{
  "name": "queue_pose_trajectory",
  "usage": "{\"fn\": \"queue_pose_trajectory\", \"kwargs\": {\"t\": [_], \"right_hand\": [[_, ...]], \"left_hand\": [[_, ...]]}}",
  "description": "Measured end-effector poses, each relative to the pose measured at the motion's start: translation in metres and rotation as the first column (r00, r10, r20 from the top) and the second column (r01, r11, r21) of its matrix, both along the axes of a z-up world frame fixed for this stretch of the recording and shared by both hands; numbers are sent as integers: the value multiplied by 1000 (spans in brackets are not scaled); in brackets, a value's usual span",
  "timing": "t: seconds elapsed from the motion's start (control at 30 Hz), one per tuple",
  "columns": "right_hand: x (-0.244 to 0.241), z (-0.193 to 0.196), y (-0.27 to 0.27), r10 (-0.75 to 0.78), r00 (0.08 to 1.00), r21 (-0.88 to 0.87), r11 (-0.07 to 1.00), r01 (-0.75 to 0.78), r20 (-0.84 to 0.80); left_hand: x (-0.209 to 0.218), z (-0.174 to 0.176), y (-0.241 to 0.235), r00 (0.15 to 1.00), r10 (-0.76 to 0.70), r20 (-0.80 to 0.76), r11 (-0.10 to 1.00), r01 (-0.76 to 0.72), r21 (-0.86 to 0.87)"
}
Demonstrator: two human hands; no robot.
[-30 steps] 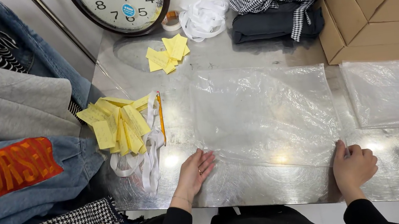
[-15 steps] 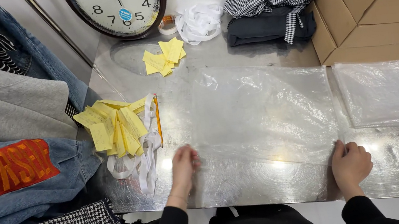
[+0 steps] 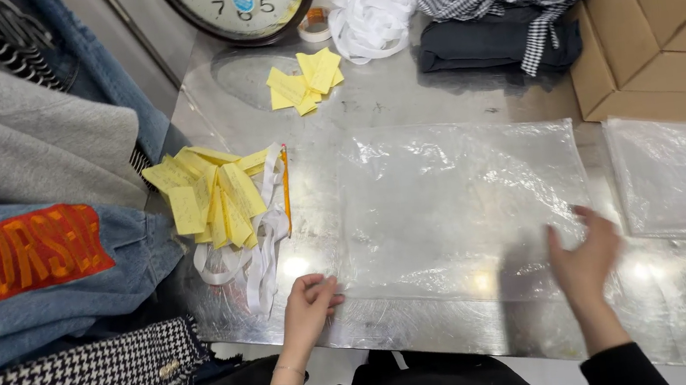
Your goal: The person wraps a folded checkered garment in bubble wrap on a metal table. They then retrieve a cardboard box, untie a white ribbon, and open it. The person removes a white wrapped item from the box and places it on the table.
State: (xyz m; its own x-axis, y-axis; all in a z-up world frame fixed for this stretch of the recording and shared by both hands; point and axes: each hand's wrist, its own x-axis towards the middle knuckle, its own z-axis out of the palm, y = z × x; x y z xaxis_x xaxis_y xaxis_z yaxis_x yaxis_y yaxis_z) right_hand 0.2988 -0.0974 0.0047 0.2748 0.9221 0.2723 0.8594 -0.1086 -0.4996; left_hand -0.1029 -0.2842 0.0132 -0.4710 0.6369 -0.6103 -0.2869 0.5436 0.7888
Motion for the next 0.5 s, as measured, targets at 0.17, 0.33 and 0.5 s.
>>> {"fn": "queue_pose_trajectory", "kwargs": {"t": [0.17, 0.33, 0.5], "right_hand": [[-131, 46, 39, 555, 751, 28, 810, -586, -357], [-210, 35, 119, 723, 638, 30, 668, -744, -264], [-273, 40, 174, 784, 579, -99, 573, -814, -226]], "left_hand": [[9, -17, 7, 994, -77, -74, 996, 81, 44], [7, -28, 20, 993, -46, -107, 999, 46, 0], [10, -48, 26, 974, 11, -225, 995, -34, -98]]}}
